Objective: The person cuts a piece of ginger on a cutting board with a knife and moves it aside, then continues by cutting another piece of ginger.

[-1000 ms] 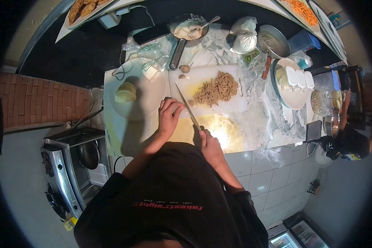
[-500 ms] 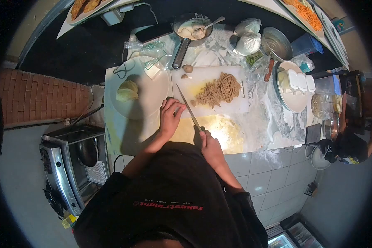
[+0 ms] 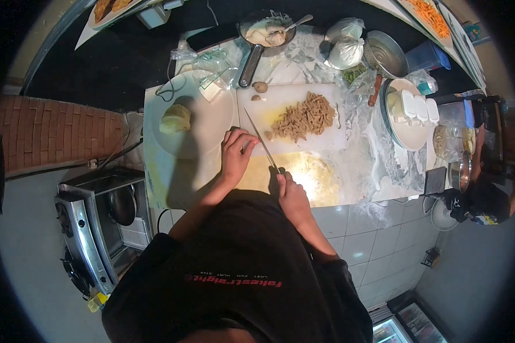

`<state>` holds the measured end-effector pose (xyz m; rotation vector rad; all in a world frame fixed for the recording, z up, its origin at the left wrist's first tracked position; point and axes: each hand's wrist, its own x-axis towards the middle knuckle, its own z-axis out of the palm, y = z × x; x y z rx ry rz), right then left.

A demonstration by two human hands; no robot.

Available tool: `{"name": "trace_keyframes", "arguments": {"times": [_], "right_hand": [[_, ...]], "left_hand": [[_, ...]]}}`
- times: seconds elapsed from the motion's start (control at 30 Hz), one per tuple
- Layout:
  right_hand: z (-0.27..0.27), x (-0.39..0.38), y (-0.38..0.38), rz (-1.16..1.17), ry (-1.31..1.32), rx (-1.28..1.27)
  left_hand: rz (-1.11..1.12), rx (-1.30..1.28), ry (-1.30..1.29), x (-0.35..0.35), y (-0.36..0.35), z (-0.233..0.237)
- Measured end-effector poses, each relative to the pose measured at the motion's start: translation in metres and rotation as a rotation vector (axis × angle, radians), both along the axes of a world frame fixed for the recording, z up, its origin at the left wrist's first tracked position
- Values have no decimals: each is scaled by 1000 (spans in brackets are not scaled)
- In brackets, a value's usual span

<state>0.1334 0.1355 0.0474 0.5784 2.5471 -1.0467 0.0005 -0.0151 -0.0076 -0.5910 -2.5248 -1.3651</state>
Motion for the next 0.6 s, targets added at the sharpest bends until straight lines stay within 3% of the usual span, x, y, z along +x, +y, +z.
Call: {"name": "trace_keyframes", "arguments": {"times": [0.6], "right_hand": [[-14, -5, 3, 7, 48, -73]], "left_hand": [[21, -24, -7, -1, 2, -6]]}}
